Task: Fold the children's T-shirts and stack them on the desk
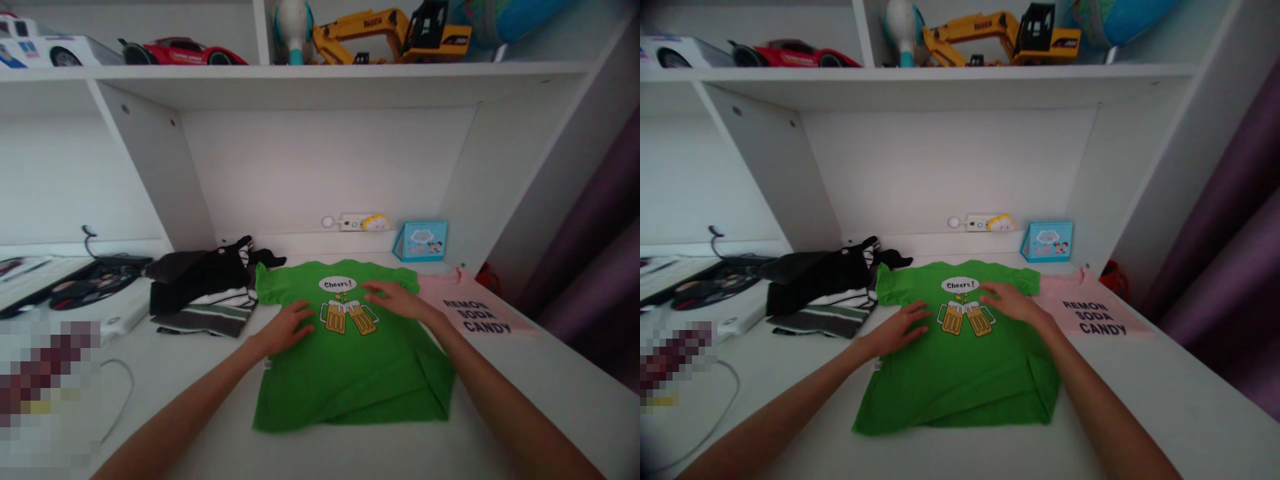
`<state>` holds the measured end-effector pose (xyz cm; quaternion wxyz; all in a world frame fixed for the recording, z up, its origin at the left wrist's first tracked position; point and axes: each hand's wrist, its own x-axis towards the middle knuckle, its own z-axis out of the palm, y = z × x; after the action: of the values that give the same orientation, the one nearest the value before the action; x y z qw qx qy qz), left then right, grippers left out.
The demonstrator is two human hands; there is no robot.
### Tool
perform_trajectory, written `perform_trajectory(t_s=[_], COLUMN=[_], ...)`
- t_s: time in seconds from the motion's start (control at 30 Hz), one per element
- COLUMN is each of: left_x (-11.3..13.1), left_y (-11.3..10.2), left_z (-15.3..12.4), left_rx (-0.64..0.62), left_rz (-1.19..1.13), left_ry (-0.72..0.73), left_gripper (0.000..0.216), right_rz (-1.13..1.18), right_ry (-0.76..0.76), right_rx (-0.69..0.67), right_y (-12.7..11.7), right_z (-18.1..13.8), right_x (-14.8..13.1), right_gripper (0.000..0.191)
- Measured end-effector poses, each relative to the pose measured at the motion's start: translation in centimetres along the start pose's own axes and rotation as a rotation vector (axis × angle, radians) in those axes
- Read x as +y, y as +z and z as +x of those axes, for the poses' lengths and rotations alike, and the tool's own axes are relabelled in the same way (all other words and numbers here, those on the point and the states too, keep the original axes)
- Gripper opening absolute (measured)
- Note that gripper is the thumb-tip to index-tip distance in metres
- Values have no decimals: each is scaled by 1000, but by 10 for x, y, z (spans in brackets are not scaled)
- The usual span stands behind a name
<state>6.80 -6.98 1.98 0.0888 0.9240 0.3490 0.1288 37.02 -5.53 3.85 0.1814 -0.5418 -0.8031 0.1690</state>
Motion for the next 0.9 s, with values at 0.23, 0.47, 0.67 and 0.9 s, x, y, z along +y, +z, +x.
perform_trajectory(t_s=[0.23,0.47,0.67,0.9], left_x=[-36,-49,-50,-57], left_y=[22,38,33,34], left_z=[52,48,49,47], left_rx=[-77,-76,-117,-119], left_rz=[143,201,198,198], left_ry=[-217,-244,-258,-256], left_gripper=[57,63,64,64], right_rz=[-139,-263,-260,-129], right_ry=[278,456,485,430], right_rx=[69,202,311,230], right_y=[-8,41,39,33], right_z=[-124,-164,-188,-235], right_x=[-6,-31,-22,19], right_gripper=[34,18,38,27])
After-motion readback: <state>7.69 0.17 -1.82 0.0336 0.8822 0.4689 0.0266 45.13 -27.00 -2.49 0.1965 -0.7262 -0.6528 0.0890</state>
